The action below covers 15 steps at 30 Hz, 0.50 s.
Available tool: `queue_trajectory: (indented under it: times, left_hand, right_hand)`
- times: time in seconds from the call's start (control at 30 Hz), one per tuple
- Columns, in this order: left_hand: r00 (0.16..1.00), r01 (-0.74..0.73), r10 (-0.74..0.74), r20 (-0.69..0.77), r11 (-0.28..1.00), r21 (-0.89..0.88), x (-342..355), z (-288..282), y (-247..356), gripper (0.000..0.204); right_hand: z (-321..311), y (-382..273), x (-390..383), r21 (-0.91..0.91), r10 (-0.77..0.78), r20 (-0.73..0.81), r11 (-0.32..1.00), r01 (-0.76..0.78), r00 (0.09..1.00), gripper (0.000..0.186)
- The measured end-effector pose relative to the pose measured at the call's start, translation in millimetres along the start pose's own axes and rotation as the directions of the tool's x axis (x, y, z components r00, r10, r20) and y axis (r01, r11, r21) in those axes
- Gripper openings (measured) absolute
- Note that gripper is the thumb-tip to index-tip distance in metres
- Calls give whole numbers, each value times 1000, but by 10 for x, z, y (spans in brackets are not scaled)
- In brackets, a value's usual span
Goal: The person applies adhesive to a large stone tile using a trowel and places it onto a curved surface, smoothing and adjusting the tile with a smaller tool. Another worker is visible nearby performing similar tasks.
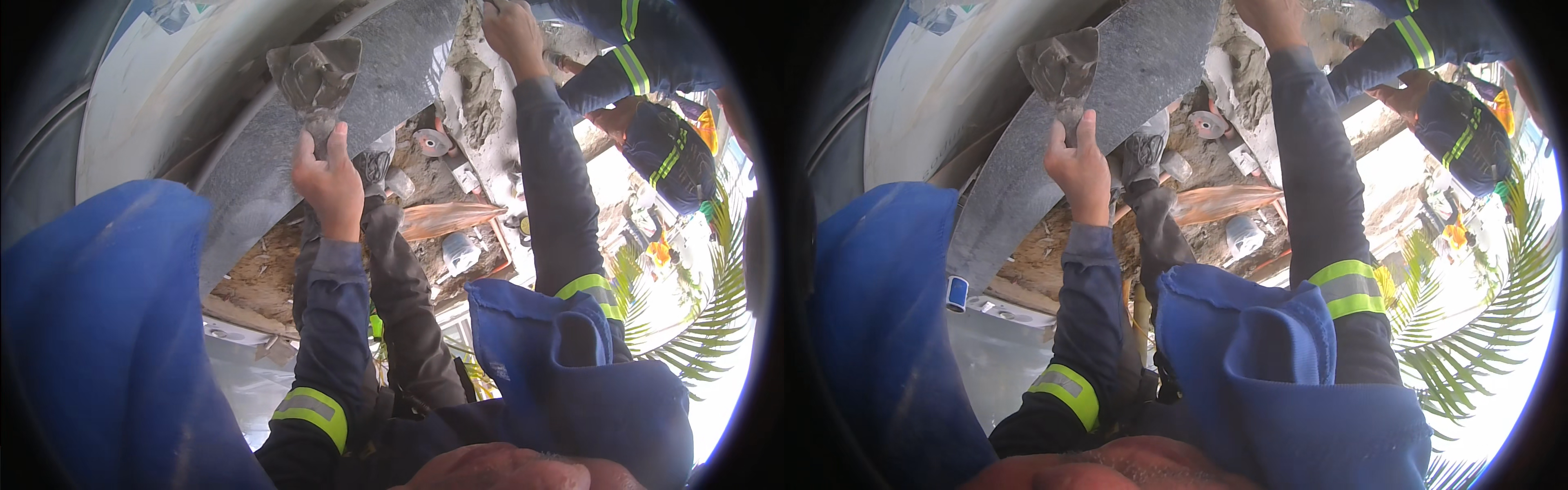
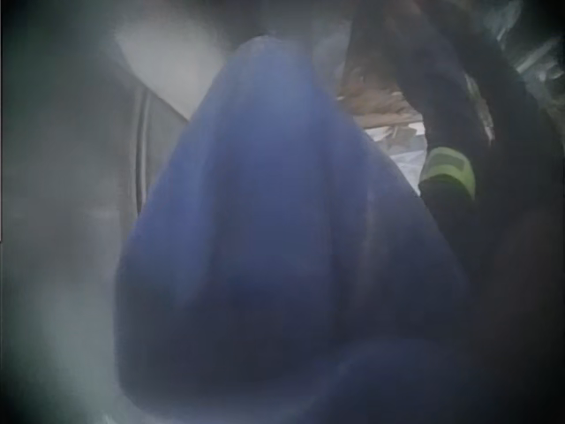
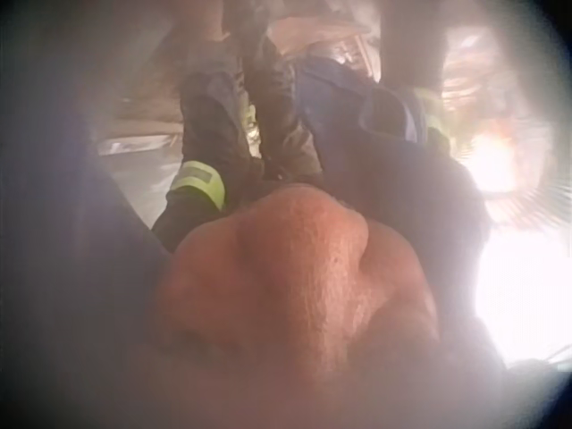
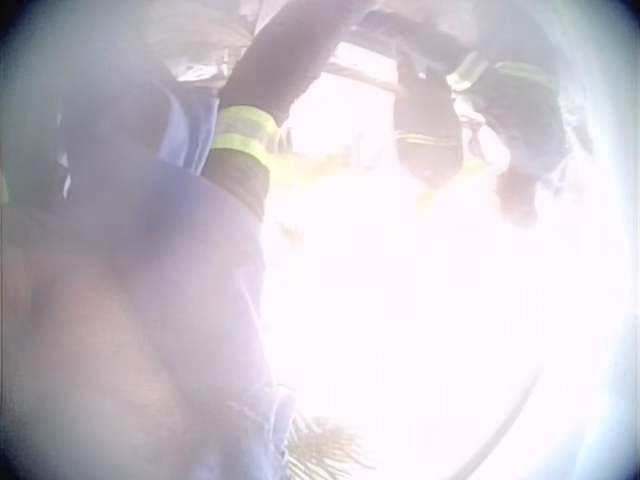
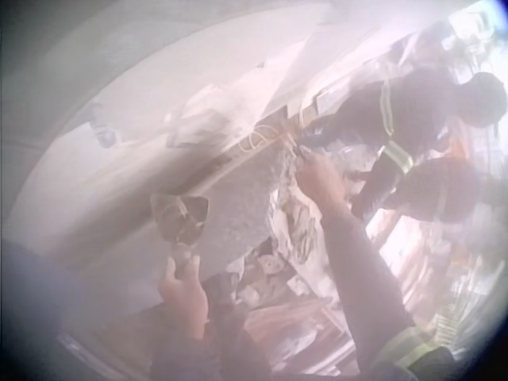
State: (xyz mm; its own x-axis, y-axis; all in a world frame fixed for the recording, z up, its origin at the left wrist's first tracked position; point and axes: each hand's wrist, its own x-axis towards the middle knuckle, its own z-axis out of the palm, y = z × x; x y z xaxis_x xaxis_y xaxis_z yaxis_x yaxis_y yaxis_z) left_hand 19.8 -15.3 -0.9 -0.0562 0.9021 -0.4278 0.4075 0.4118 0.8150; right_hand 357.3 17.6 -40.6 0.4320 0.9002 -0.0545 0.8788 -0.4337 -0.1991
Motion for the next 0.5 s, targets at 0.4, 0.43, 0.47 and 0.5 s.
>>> queue_trajectory:
  times: [0.4, 0.43, 0.47, 0.5]
  left_hand:
    - [1000, 22, -22, -7, 1000, -7, -18, 5, 49, 22]
    - [1000, 9, -9, 0, 1000, 5, -13, 1, 34, 23]
    - [1000, -4, 4, 7, 1000, 17, -6, -2, 19, 23]
    - [1000, -17, 17, 13, 999, 29, -2, -7, 12, 23]
  right_hand:
    - [296, -679, -479, 9, 12, 264, 1000, -15, 965, 33]
    - [291, -731, -515, 6, -3, 315, 1000, 1, 949, 33]
    - [284, -784, -554, 0, -4, 336, 1000, 5, 942, 33]
    - [260, -856, -591, -6, -6, 357, 1000, 9, 934, 33]
